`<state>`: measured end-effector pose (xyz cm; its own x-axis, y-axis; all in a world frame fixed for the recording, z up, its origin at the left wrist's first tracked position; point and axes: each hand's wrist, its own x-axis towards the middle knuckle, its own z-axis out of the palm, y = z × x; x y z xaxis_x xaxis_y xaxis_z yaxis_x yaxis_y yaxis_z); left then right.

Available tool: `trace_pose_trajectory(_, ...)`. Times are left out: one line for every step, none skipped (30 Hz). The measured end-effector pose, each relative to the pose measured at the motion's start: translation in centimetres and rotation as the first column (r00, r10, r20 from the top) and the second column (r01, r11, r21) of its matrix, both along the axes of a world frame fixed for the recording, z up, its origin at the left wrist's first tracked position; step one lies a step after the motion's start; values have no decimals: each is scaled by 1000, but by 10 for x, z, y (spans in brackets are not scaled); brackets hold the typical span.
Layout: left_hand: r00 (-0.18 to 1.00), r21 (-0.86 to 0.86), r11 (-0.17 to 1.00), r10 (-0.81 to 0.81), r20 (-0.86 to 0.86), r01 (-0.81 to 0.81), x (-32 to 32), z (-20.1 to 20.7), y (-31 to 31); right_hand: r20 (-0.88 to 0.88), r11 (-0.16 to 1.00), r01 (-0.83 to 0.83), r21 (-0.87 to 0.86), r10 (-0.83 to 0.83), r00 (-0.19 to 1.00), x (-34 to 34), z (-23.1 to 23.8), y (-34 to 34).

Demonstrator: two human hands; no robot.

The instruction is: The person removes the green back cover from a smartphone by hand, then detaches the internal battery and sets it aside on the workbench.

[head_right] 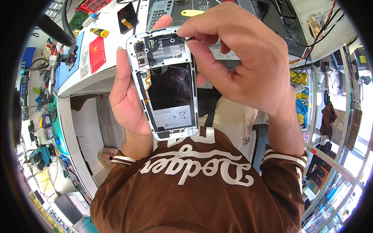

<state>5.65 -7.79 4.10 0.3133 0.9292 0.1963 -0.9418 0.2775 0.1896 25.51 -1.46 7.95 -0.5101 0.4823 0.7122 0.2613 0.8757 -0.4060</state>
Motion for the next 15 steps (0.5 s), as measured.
trace_pose_trajectory(1000,0,1000,2,-18,-2,0,0,0,-2,1000,-4,-6,4,1000,-1,0,-1)
trace_pose_trajectory(999,0,1000,4,-37,-4,0,0,1,-4,1000,-7,-13,7,1000,-3,0,-2)
trace_pose_trajectory(998,1,1000,5,-55,-5,0,0,1,-6,1000,-11,-19,10,1000,-4,-1,-2)
trace_pose_trajectory(998,-6,1000,3,-57,-3,-1,0,1,10,1000,1,-20,0,1000,-4,-1,-2)
trace_pose_trajectory(998,-13,1000,1,-59,-2,-2,-1,0,25,1000,11,-21,-11,1000,-4,0,-1)
trace_pose_trajectory(998,-19,1000,1,-62,-2,-4,-1,0,41,1000,21,-22,-20,999,-4,1,0)
trace_pose_trajectory(997,-8,1000,-19,-70,18,-5,-1,1,49,1000,21,-15,-20,999,-2,2,0)
trace_pose_trajectory(996,3,999,-36,-78,37,-6,0,2,56,1000,19,-9,-19,998,0,3,1)
trace_pose_trajectory(996,9,999,-51,-76,52,-6,0,3,64,1000,16,-2,-16,998,1,4,1)
trace_pose_trajectory(995,14,998,-63,-75,64,-6,0,3,73,999,26,26,-28,997,1,4,1)
trace_pose_trajectory(995,14,997,-72,-64,73,-6,0,4,81,998,36,55,-40,996,1,5,0)
trace_pose_trajectory(995,8,997,-72,-69,73,-7,0,4,89,996,44,83,-52,995,1,5,0)
trace_pose_trajectory(994,2,997,-75,-73,75,-7,1,4,76,992,38,118,-47,996,0,4,1)
trace_pose_trajectory(993,-10,998,-70,-94,70,-6,4,4,65,988,32,152,-43,997,-1,3,2)
trace_pose_trajectory(992,-12,998,-58,-113,56,-5,5,4,53,982,27,187,-38,998,-2,3,2)
